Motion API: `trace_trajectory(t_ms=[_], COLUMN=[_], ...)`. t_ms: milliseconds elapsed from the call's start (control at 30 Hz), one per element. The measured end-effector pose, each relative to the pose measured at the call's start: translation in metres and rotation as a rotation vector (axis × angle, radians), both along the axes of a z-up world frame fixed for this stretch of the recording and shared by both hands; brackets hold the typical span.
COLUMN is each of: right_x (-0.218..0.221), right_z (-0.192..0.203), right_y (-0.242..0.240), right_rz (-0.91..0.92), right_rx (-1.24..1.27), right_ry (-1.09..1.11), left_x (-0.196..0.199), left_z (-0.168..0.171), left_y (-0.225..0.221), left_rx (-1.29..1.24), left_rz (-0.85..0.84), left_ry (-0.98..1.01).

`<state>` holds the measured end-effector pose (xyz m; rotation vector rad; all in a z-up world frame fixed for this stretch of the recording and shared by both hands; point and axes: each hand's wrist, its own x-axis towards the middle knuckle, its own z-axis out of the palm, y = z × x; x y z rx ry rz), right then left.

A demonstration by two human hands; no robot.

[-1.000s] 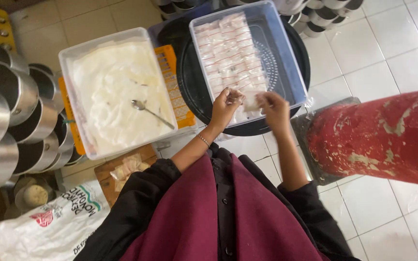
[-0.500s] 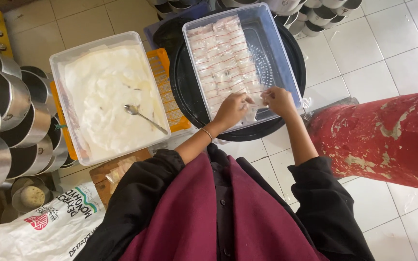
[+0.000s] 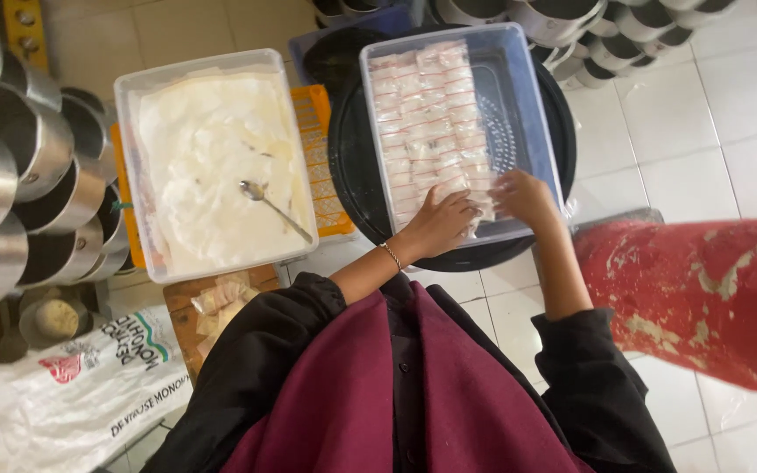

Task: The person places white square items into small plastic bags by hand and using a spoon, and then arranges the filled bags into a larger container.

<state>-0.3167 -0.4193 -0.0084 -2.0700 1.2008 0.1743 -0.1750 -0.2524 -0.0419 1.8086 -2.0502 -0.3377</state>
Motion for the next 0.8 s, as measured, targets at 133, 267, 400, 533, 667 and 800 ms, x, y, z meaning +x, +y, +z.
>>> trace_trajectory(t_ms=[133,267,400,533,667,800], right_x=[0.009,0.071,0.147,0.212,0.259,0.273], right_z=[0.033,0.076,0.085,0.093,0.083,0.077], right_y=[-0.008,0.019,0.077,0.165,0.255,0.344], right_rz=[0.046,0.019,0.205,0.459,0.679,0.864], right_rx=[-0.260,-0.122,0.195,0.264,0.458,0.613], right_ry=[-0.033,-0.346,-0.596,-0.622,-0.639,-0.516], left_x=[0.020,0.050,0.082,0.127,0.132,0.117], left_z=[0.040,0.063,0.064,0.069,0.095,0.077], left_y=[0.021,0.052,0.097,0.171,0.277,0.372], left_rx=[-0.028,-0.057,-0.312,-0.533,-0.654,-0.804], left_rz=[0.106,0.315,0.584,0.790,1.037,1.328], left_ry=[0.094,0.108,0.199,0.227,0.341,0.398])
